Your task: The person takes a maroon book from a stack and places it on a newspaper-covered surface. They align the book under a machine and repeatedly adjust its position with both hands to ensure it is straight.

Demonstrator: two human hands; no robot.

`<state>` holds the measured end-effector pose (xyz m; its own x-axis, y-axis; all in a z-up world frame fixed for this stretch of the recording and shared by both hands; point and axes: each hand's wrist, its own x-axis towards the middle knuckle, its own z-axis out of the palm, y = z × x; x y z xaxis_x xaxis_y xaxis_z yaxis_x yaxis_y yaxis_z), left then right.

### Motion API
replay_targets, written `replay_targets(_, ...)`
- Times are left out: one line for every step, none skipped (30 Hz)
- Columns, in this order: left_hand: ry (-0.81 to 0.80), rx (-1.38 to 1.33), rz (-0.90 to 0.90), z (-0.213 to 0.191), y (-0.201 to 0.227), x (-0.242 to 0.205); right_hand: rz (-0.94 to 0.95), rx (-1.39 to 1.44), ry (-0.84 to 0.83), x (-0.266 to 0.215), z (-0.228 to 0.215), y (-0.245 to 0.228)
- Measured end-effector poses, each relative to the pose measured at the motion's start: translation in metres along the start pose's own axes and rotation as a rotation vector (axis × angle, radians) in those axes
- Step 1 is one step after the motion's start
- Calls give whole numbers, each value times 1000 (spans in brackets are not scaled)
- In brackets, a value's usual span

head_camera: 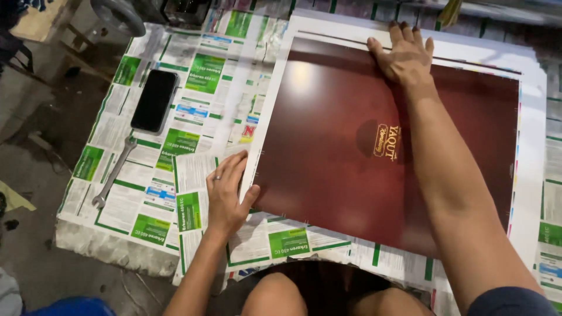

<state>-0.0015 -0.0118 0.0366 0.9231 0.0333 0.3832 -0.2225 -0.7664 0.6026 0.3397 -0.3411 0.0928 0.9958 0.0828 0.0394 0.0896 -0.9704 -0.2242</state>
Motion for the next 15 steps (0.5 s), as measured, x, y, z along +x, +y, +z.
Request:
replay_targets(8, 3, -2, 1, 0, 1, 3, -1, -2, 2, 0, 1)
replay_targets(12, 8, -6, 1, -1, -1, 7, -1, -9, 2, 3, 2)
replay_targets(9, 7, -4, 0, 0, -2, 10, 0, -9, 0, 4, 5)
replay_targets(9, 2, 0, -1, 1, -1, 10, -4, -13, 2, 5, 5)
replay_targets(9, -4, 4, -2, 2, 0, 10, -7, -16, 3, 5, 4)
replay_targets(12, -2, 7, -3, 2, 0, 8, -6, -12, 0, 3, 2)
replay_targets(11, -2, 1, -3, 3, 1, 14, -7, -20, -2, 2, 1)
replay_targets(8, -2, -6, -3, 4, 0, 20, -8, -30, -6, 2, 0)
replay_targets(9, -1, -3, -3, 2, 1, 20, -7, -27, -6, 3, 0)
replay_targets(7, 9, -3, -2, 1, 1, 15, -15, -32, -8, 4, 1)
replay_targets(4, 20, -3, -1, 0, 0, 9, -23, -38, -10, 5, 2)
replay_targets(3, 20, -1, -1, 2, 1, 11, -23, -36, -11, 6, 3)
replay_targets(5, 15, -4, -2, 4, 1, 8, -26, -35, -12, 7, 4)
replay_targets(10, 12, -6, -3, 5, 2, 1, -28, -31, -11, 8, 3)
replay_targets(14, 14, -4, -1, 4, 1, -1, -26, -27, -13, 8, 5)
